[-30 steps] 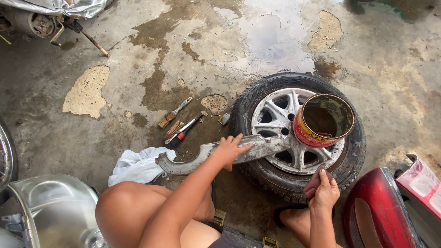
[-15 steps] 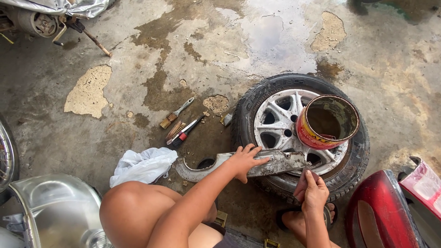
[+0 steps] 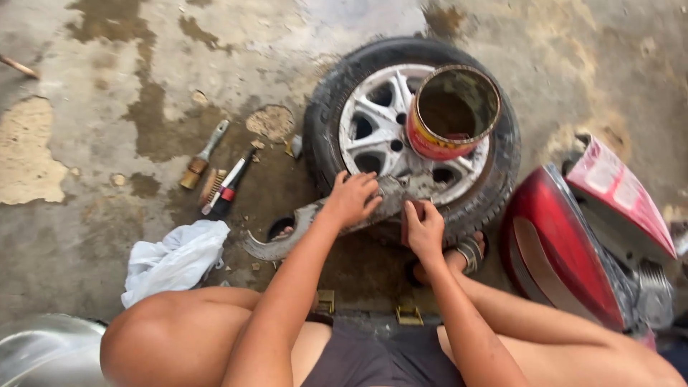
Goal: The person sits on the ground and scrapes a curved metal part resting on a tire using a small metal tool. They hold the part with one hand and scrape the surface with the other, removing debris. Nearby tools and a paint can are visible.
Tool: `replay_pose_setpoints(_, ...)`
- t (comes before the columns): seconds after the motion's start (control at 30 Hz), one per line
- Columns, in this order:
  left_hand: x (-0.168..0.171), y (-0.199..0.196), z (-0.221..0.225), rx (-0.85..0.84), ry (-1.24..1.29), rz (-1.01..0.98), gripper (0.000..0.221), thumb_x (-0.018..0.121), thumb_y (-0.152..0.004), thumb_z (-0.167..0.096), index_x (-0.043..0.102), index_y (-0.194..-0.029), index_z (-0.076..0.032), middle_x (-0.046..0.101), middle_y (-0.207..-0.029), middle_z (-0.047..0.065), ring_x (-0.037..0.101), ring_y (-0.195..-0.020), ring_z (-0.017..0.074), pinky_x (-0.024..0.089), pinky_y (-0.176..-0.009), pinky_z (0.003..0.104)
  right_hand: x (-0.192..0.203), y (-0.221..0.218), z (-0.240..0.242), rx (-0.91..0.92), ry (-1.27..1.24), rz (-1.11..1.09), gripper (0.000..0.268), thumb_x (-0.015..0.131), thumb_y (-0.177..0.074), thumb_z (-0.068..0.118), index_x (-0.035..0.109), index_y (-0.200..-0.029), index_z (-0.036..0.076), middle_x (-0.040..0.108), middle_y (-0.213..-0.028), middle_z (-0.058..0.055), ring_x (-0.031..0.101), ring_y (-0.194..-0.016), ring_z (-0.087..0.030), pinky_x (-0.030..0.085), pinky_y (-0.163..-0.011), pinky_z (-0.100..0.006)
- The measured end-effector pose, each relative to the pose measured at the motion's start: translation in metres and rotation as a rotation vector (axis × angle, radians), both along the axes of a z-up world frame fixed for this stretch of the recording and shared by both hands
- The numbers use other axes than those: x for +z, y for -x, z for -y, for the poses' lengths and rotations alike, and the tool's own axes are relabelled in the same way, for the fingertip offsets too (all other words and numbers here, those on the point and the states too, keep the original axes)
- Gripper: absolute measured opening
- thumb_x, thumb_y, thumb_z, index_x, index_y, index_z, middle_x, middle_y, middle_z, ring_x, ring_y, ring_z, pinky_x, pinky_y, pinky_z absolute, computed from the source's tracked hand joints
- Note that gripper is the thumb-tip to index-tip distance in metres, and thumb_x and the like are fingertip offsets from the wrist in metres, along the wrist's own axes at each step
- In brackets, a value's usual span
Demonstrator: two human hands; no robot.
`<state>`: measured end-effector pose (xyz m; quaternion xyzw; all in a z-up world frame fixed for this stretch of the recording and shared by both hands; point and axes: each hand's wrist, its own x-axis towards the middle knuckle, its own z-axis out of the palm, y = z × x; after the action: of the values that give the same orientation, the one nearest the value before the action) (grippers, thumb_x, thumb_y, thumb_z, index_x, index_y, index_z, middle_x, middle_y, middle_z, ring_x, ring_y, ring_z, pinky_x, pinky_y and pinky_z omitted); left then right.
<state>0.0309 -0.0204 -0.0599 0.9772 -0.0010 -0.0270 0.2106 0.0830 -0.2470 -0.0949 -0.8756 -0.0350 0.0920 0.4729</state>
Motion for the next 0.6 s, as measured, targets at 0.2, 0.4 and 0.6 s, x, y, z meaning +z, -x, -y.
replay_pose_setpoints(0.2,-0.033,-0.006,-0.006,0.026,0.042,0.151,0.03,0.055,-0.095,-0.057,0.051,-0.087,-0.028,0.071,-0.122,-0.004,0.058,-0.127,0.0189,0.036,-0.106,0.052,-0.01,-0.005,-0.001,0.034,0.148,-0.04,0.032,0.074,-0.099,0.042,0.07,-0.085,0.013,0.061,-0.067,-0.009,0.066,-0.067,-0.029,0.052,-0.064,-0.042)
replay_pose_setpoints(0.4,-0.001,-0.004,-0.019,-0.034,0.146,-0.033,0.031,0.049,-0.101,-0.054,0.053,-0.119,-0.03,0.069,-0.131,-0.002,0.049,-0.138,0.0173,0.027,-0.115,0.047,0.056,0.003,-0.037,0.114,0.107,0.008,0.032,0.063,-0.11,0.028,0.061,-0.082,0.012,0.047,-0.061,-0.002,0.055,-0.057,-0.021,0.047,-0.056,-0.037)
replay_pose_setpoints(0.6,0.01,0.003,-0.026,-0.149,-0.022,-0.112,0.084,0.039,-0.095,-0.077,0.034,-0.157,-0.019,0.046,-0.161,0.005,0.035,-0.151,0.0192,0.019,-0.12,0.045,0.039,-0.02,-0.058,0.205,0.253,0.091,0.036,0.066,-0.108,0.032,0.059,-0.077,0.014,0.046,-0.058,-0.002,0.054,-0.054,-0.023,0.045,-0.054,-0.039)
